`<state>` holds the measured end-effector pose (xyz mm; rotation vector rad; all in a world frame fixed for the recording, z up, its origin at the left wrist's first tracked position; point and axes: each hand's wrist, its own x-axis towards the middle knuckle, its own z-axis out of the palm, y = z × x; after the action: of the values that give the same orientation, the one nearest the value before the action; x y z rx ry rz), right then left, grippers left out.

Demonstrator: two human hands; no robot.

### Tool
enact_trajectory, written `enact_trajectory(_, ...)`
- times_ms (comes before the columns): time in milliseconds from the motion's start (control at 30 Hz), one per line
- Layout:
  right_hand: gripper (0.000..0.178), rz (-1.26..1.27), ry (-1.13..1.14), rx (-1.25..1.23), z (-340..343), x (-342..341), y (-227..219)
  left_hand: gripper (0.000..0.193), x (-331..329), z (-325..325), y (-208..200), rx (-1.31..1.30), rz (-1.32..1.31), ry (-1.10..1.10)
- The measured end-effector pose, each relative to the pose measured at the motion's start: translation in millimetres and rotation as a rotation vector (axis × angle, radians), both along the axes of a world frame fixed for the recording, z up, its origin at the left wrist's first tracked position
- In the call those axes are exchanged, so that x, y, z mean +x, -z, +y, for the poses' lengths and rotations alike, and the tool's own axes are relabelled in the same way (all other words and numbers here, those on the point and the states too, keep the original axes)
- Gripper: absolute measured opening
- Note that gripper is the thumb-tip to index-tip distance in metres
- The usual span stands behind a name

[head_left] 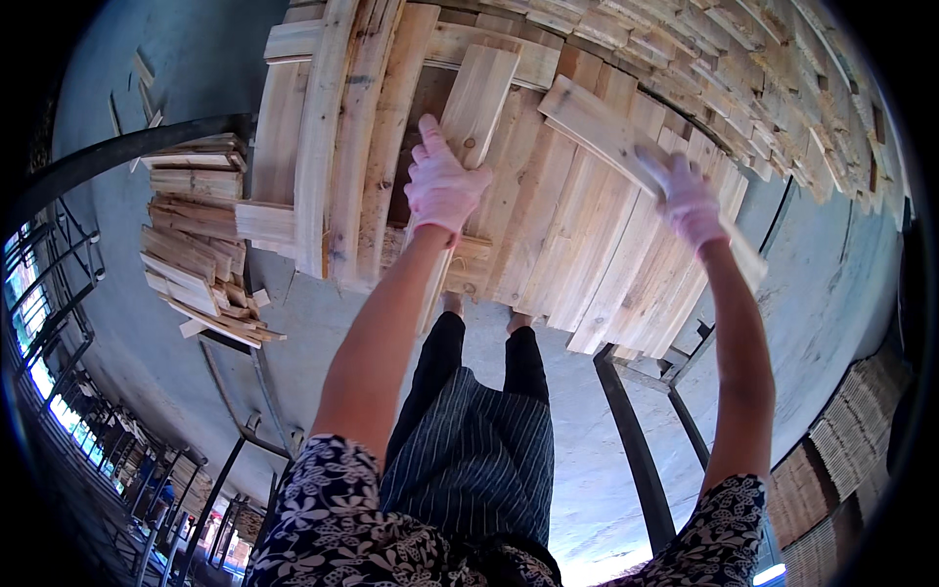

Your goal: The person repeatedly picks up wooden planks from a pile on the floor and stacks them onto a growing pile on a metal rack. The person wears pink gloves and handles the planks one by one or in small groups, aligning them as they are placed.

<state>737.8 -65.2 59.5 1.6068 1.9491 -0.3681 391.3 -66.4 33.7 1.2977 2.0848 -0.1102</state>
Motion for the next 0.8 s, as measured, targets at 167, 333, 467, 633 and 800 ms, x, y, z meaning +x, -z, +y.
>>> enact_trajectory(167, 0.087, 0.015, -0.136, 0.098, 24.5, 57.3, 59.1, 0.122, -10.7, -71.9, -36.7, 0.099, -0.878, -0.384)
enact_trajectory(333, 0.092, 0.117, -0.077, 0.017, 20.8, 83.5, 78.7, 0.084, -0.6, -236.4, -39.8, -0.109, -1.331, -0.961)
enact_trajectory(467, 0.095, 0.139, -0.096, 0.030, 22.3, 87.5, 70.3, 0.067, 40.7, -347.6, -11.9, -0.158, -1.433, -1.572)
enact_trajectory(633, 0.092, 0.180, -0.046, -0.079, 42.8, 85.3, 60.2, 0.052, 69.7, -435.1, 66.7, -0.335, -1.433, -1.754)
enact_trajectory(800, 0.088, 0.135, -0.068, 0.057, 52.5, 67.2, 65.0, 0.054, 99.6, -338.2, 97.9, -0.356, -1.602, -1.498)
